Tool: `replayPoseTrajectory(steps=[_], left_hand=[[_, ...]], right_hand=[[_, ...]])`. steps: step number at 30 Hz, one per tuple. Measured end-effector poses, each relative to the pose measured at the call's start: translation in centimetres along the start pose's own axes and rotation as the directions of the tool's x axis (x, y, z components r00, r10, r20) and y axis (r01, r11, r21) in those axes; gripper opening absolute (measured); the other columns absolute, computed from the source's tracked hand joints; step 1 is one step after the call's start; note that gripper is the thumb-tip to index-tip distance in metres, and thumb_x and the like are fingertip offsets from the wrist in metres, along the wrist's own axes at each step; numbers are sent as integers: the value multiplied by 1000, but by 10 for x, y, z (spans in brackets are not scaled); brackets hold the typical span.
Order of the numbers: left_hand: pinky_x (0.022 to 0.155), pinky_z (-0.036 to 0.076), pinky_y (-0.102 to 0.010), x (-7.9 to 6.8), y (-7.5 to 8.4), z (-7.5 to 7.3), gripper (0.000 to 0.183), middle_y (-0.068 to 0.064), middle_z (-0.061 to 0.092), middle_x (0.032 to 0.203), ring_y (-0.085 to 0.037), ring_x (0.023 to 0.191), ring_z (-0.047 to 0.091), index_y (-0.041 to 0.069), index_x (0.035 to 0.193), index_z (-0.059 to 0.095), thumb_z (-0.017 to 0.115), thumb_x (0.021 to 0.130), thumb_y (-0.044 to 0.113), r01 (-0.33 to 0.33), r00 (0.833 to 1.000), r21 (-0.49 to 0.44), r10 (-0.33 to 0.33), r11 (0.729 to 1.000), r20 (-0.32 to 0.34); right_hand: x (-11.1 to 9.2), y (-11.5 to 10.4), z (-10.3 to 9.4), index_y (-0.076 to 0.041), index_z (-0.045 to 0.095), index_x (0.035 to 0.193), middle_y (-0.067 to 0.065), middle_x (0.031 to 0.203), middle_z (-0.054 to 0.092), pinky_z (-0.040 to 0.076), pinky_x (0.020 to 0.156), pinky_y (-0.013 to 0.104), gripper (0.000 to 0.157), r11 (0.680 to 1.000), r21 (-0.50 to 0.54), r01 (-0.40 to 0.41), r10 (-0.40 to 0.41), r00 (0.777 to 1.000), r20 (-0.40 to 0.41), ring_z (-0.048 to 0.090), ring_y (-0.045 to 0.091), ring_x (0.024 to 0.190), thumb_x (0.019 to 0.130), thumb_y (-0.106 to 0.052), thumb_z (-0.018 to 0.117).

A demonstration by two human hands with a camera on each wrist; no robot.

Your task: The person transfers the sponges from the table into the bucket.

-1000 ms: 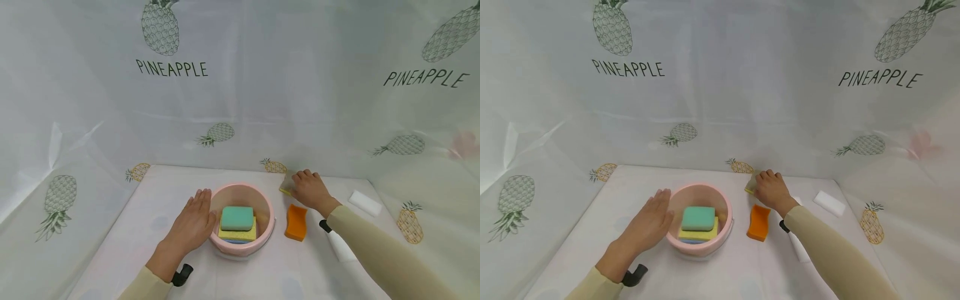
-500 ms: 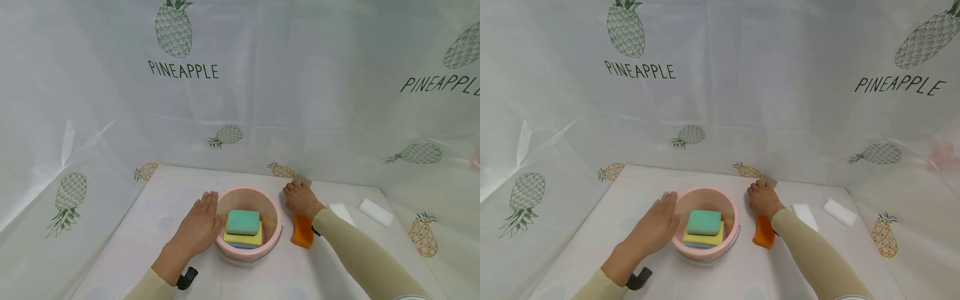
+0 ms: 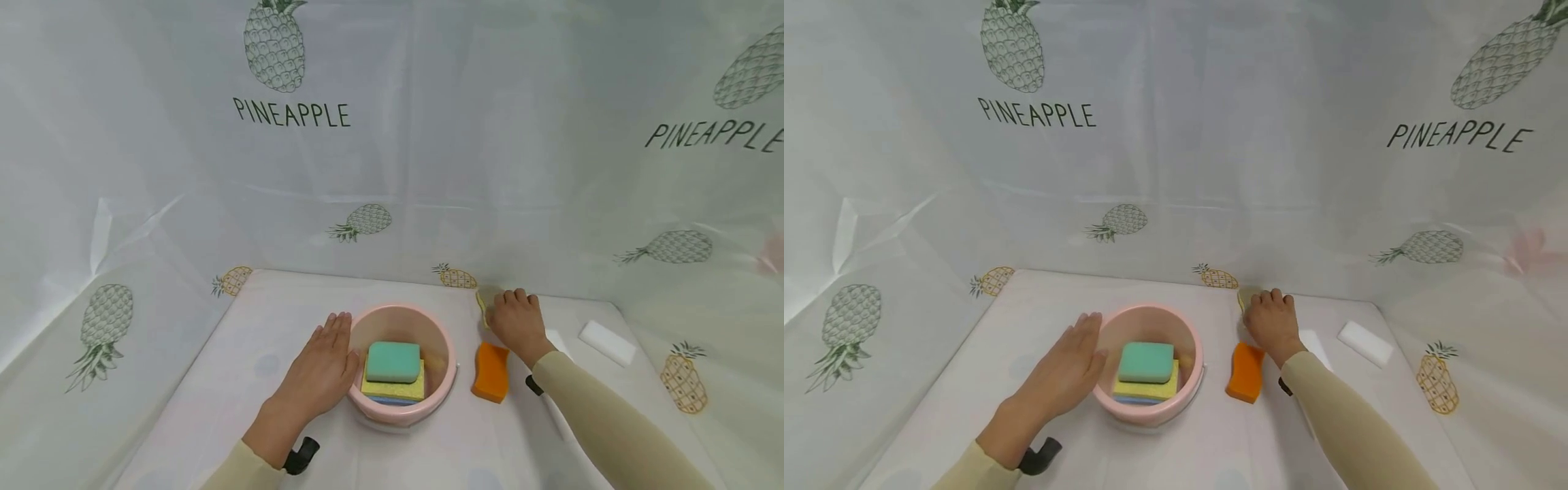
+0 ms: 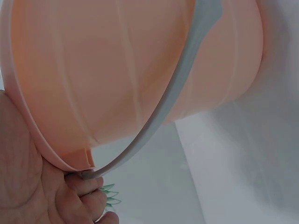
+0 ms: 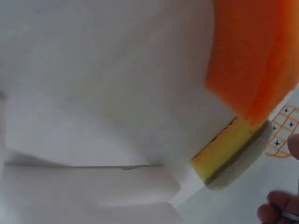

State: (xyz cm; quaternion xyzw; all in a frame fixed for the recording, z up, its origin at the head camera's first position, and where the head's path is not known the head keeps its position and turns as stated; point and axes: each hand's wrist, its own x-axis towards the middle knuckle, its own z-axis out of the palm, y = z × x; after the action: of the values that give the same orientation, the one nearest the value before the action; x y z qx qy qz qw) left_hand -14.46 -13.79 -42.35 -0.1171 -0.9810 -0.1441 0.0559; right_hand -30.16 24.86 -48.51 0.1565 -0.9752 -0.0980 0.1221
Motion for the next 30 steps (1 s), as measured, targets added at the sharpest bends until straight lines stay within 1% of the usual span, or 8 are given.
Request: replayPoseTrajectory(steps=[3,6,9,13,18,21,25,30], left_hand=[[122,22,-47,-1,-1,-1,64,-14,26,160,-29,150,20,0,154,22,36,104,38,-2,1000,1,2,1000,-12],[122,23,-47,-2,-1,-1,63,-14,28,159,-29,150,21,0,153,24,38,103,37,-5,999,-1,5,1000,-32],[122,22,-47,-2,-1,-1,64,-14,28,160,-29,150,21,0,153,23,41,103,35,-1,1000,-4,1,1000,-28],[122,21,-46,-1,0,0,64,-12,26,161,-28,151,19,1,154,22,40,103,35,9,1000,-5,-9,1000,-7],[123,20,-46,-1,2,1,64,-12,26,161,-27,151,19,1,154,22,41,103,36,8,1000,-2,-8,1000,-9],[122,21,-46,-2,2,2,64,-12,27,160,-27,151,19,1,154,23,41,103,35,5,1000,4,-5,1000,-18],[122,21,-46,-2,2,2,64,-13,27,160,-28,151,20,1,154,23,41,103,35,5,1000,7,-5,1000,-18],[122,21,-46,-1,1,1,66,-13,25,161,-27,151,18,1,154,21,40,103,37,14,1000,8,-14,1000,-8]], right_hand=[[-2,4,5,4,50,89,18,87,49,39,73,52,53,992,56,-112,114,993,-28,44,39,89,94,-48,57],[-2,4,9,7,50,87,18,83,46,36,67,49,62,978,90,-189,189,982,12,41,38,84,92,-55,54],[-1,2,14,9,52,92,19,85,46,35,70,48,71,967,93,-237,231,970,71,41,38,86,89,-62,53],[-1,-2,18,12,53,101,24,92,50,37,77,53,79,954,108,-278,264,956,132,43,41,94,86,-66,54],[-3,-2,20,15,54,99,26,91,51,37,80,57,80,936,121,-331,306,933,188,43,43,95,87,-64,50],[-3,-1,22,15,54,98,26,88,51,37,80,58,80,930,133,-344,314,927,205,43,44,93,87,-63,48],[-3,-1,25,13,53,95,24,85,50,36,76,55,77,923,153,-352,322,927,190,43,42,89,87,-63,49],[-4,-4,22,9,50,91,22,84,47,34,72,51,69,921,190,-340,322,939,120,41,41,86,85,-59,55]])
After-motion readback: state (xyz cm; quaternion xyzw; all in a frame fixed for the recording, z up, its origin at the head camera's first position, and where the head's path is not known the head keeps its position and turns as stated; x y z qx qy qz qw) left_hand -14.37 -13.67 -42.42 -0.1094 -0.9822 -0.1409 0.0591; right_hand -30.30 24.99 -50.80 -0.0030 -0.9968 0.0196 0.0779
